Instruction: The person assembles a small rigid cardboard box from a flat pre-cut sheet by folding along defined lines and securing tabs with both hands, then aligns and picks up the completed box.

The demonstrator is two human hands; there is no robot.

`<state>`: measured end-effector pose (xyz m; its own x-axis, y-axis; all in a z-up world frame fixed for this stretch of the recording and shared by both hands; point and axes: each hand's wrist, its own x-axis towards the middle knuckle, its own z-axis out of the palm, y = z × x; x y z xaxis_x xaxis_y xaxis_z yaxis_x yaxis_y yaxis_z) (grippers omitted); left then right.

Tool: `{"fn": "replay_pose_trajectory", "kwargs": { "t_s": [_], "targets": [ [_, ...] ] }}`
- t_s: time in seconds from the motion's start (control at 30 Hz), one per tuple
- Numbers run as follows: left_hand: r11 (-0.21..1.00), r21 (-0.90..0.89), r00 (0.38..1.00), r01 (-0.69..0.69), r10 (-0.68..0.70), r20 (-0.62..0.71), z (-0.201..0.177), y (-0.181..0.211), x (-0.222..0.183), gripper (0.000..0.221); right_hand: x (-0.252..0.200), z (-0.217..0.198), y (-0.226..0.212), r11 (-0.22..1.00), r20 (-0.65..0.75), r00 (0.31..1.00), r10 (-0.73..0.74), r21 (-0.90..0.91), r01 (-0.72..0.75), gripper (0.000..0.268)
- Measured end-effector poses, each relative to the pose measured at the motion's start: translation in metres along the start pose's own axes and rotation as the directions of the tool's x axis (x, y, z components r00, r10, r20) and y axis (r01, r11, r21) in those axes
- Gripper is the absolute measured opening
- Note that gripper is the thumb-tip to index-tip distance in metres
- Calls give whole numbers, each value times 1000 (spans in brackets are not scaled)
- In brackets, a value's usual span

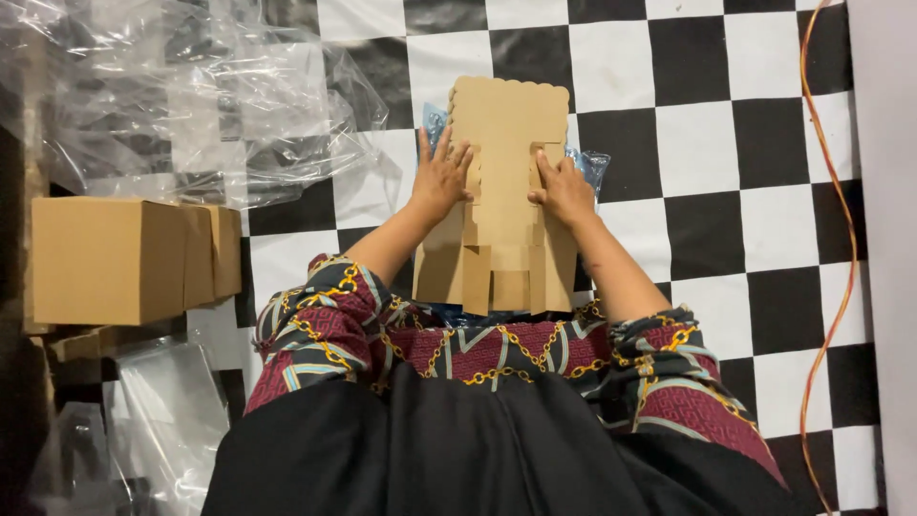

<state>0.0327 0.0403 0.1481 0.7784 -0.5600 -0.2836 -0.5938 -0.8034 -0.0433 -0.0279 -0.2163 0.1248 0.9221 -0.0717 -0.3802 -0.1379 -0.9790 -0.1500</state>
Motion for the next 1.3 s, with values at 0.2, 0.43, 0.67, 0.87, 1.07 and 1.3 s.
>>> {"fn": "replay_pose_trajectory", "kwargs": {
  "t_s": [0.2, 0.43, 0.67, 0.87, 1.07, 1.3],
  "targets": [
    [985, 173, 999, -24, 17, 41, -6, 5, -5, 84, -5, -8, -4, 996, -34, 998, -43, -74, 41, 86],
    [990, 119, 995, -71, 62, 74, 1, -3, 10, 91, 20, 17, 16, 907, -143, 940, -308, -342, 245, 62],
    [969, -202, 933, -144, 65, -353, 88, -25, 63, 36, 97, 59, 51, 931, -510, 813, -281, 60, 359, 4],
    [927, -358, 924, -113, -35, -382, 94, -37, 97, 43, 98, -5, 26, 959, -227, 937, -266, -159, 234, 66],
    [970, -197, 846, -140, 14, -533, 84, -30, 123, 37, 131, 12, 42, 948, -181, 940, -287, -195, 252, 36],
    [958, -228, 914, -173, 69, -400, 66, -40, 106, 53, 116, 0, 35, 957, -174, 942, -289, -24, 289, 83]
  ]
}}
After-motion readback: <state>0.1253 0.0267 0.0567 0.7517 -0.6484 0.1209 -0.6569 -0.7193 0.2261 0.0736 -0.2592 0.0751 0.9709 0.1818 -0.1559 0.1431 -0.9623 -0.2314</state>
